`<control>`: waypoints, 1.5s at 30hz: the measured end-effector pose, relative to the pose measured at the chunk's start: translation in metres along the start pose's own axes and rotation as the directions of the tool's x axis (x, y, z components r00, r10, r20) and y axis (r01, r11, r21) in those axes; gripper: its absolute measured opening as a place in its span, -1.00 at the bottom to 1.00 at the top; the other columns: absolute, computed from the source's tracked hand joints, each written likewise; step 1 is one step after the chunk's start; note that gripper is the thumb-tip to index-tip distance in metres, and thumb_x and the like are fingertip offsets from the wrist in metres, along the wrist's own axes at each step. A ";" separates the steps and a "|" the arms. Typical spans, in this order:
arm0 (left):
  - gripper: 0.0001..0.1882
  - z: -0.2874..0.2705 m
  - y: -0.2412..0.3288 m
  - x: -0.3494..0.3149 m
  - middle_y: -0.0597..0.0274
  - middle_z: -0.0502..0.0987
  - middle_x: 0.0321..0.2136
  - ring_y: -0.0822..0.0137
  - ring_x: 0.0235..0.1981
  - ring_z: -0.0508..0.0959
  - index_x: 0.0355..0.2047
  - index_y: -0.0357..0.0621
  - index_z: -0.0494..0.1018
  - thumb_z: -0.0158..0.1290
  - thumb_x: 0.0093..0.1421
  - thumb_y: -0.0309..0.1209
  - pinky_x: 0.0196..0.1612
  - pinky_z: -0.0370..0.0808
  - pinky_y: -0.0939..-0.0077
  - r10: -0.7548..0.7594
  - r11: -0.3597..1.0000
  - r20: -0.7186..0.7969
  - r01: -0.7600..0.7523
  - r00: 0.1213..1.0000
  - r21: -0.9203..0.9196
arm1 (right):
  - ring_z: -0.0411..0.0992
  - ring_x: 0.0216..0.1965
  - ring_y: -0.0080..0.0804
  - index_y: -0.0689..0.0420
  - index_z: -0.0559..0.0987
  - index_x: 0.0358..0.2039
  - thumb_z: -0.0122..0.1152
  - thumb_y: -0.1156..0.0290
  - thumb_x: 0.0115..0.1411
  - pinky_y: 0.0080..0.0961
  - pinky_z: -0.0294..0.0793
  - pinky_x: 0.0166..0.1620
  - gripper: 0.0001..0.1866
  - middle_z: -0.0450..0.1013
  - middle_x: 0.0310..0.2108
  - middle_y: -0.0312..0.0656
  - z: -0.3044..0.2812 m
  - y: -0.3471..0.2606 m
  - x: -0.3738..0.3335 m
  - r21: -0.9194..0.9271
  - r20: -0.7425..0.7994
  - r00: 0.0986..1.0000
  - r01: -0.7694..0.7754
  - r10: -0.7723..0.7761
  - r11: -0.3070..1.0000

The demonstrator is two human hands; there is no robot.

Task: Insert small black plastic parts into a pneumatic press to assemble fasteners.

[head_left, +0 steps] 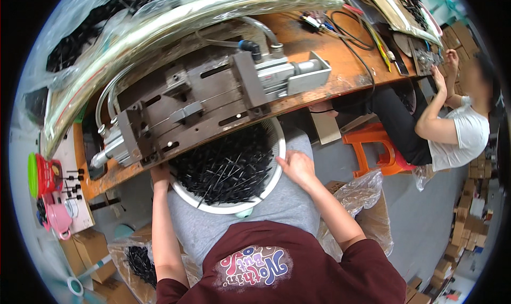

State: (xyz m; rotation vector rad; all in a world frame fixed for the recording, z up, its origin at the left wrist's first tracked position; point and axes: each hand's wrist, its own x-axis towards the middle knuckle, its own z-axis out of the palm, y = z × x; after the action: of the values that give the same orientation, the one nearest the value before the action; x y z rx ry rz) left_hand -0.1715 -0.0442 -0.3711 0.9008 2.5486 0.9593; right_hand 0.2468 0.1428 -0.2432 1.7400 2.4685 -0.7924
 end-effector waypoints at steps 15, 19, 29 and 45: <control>-0.62 -0.058 0.028 -0.065 -0.16 0.59 -0.14 0.09 -0.19 0.64 0.08 -0.30 0.42 -0.11 0.36 -0.34 -0.16 0.54 0.33 -0.334 0.889 0.285 0.401 0.898 -0.222 | 0.50 -0.13 0.06 0.19 0.56 -0.22 0.10 0.12 0.23 -0.11 0.48 -0.12 -0.64 0.53 -0.21 0.12 0.016 -0.003 0.078 0.174 -0.218 0.970 0.151 -0.112 0.973; -0.60 -0.047 0.036 -0.050 -0.10 0.56 -0.03 0.05 -0.09 0.60 0.12 -0.23 0.41 -0.10 0.36 -0.30 -0.02 0.49 0.29 -0.273 0.949 0.220 0.299 0.936 -0.095 | 0.54 -0.27 0.00 0.22 0.64 -0.52 0.23 0.10 0.13 -0.15 0.53 -0.19 -0.62 0.57 -0.38 0.04 0.015 -0.002 0.066 -0.025 -0.242 0.963 0.113 -0.115 0.993; -0.35 -0.018 -0.015 0.022 0.16 0.39 0.12 0.27 0.09 0.39 0.28 -0.06 0.25 0.10 0.27 -0.08 0.10 0.36 0.42 -0.081 0.810 0.210 0.187 0.974 -0.556 | 0.56 -0.33 -0.10 0.16 0.67 -0.49 0.25 -0.03 0.11 -0.20 0.54 -0.22 -0.56 0.57 -0.47 -0.05 0.015 -0.011 0.017 0.022 -0.177 0.982 0.069 -0.064 0.997; -0.75 -0.041 0.028 -0.054 0.52 0.41 -0.56 0.61 -0.63 0.31 -0.05 -0.09 0.55 0.13 0.29 -0.33 -0.53 0.35 0.68 -0.422 0.644 0.154 0.415 0.893 -0.643 | 0.53 -0.30 -0.05 0.23 0.56 -0.38 0.23 0.07 0.13 -0.16 0.54 -0.23 -0.60 0.50 -0.37 -0.02 0.033 -0.006 0.018 0.061 -0.364 0.921 0.174 -0.141 0.983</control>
State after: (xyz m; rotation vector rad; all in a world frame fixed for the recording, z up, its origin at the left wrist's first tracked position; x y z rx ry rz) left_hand -0.1359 -0.0824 -0.3197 0.0766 1.9952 1.5393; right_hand 0.2253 0.1439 -0.2747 1.8831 2.8819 -0.6567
